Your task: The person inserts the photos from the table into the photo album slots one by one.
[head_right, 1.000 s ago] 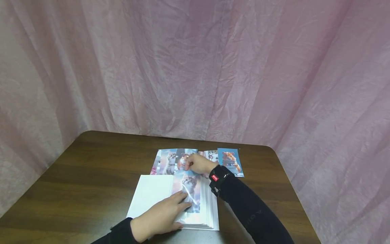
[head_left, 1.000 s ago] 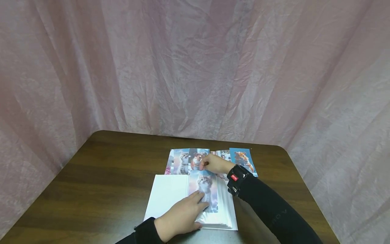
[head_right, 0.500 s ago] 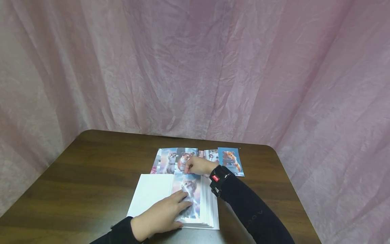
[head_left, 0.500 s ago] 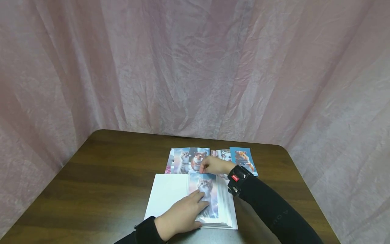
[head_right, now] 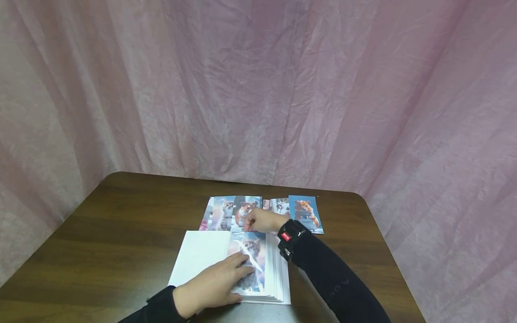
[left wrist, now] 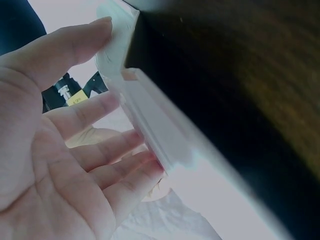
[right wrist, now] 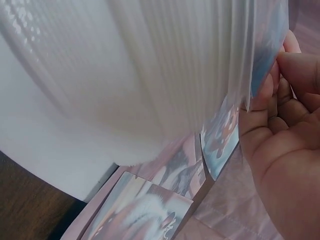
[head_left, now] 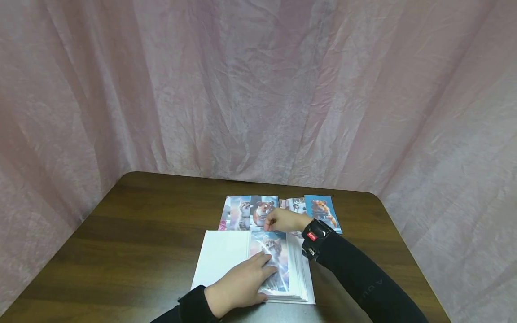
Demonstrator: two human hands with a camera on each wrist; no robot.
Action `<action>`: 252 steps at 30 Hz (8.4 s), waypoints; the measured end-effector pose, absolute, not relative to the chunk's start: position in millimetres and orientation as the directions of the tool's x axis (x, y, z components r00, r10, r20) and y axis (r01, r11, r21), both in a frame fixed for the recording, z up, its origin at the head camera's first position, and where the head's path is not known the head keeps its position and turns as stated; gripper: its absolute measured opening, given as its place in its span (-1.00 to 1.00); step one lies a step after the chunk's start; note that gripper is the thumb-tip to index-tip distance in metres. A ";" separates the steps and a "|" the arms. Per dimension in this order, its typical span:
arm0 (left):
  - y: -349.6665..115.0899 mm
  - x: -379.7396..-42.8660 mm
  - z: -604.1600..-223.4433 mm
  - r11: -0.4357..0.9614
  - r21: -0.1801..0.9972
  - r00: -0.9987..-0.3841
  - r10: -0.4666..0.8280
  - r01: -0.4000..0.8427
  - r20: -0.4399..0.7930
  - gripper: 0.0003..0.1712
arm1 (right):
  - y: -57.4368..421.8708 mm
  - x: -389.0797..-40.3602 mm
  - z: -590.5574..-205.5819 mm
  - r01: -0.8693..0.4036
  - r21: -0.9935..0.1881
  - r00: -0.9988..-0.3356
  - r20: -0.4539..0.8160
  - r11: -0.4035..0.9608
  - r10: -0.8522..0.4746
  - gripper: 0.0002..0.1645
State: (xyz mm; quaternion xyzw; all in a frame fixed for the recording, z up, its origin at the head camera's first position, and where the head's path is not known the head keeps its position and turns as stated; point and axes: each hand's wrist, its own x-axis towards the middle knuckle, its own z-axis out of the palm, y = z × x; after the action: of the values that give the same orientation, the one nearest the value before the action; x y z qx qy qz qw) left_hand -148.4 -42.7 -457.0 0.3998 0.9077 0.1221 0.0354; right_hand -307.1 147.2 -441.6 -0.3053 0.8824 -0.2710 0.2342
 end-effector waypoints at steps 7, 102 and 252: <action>-42.9 -149.2 -456.4 0.641 0.258 -0.672 0.740 0.723 0.042 -0.26 | 147.1 -306.3 -440.0 -0.431 -0.611 -0.698 -0.241 0.664 -0.674 -0.83; -157.9 -134.2 -459.7 0.794 0.298 -0.848 0.500 0.530 0.177 -0.80 | 233.0 -282.3 -427.4 -0.343 -0.656 -0.827 -0.128 0.672 -0.548 -0.83; -99.2 -124.2 -455.6 0.805 0.162 -0.807 0.586 0.571 -0.068 -0.23 | 95.2 -340.7 -451.2 -0.133 -0.799 -0.971 -0.013 0.587 -0.237 -0.76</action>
State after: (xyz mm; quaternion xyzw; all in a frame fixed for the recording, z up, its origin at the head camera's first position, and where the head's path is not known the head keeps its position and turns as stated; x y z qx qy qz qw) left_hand -124.2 -99.2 -455.6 0.3051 0.9482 0.0671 0.0576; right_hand -340.7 95.2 -451.2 -0.1040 0.8888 -0.4425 0.0590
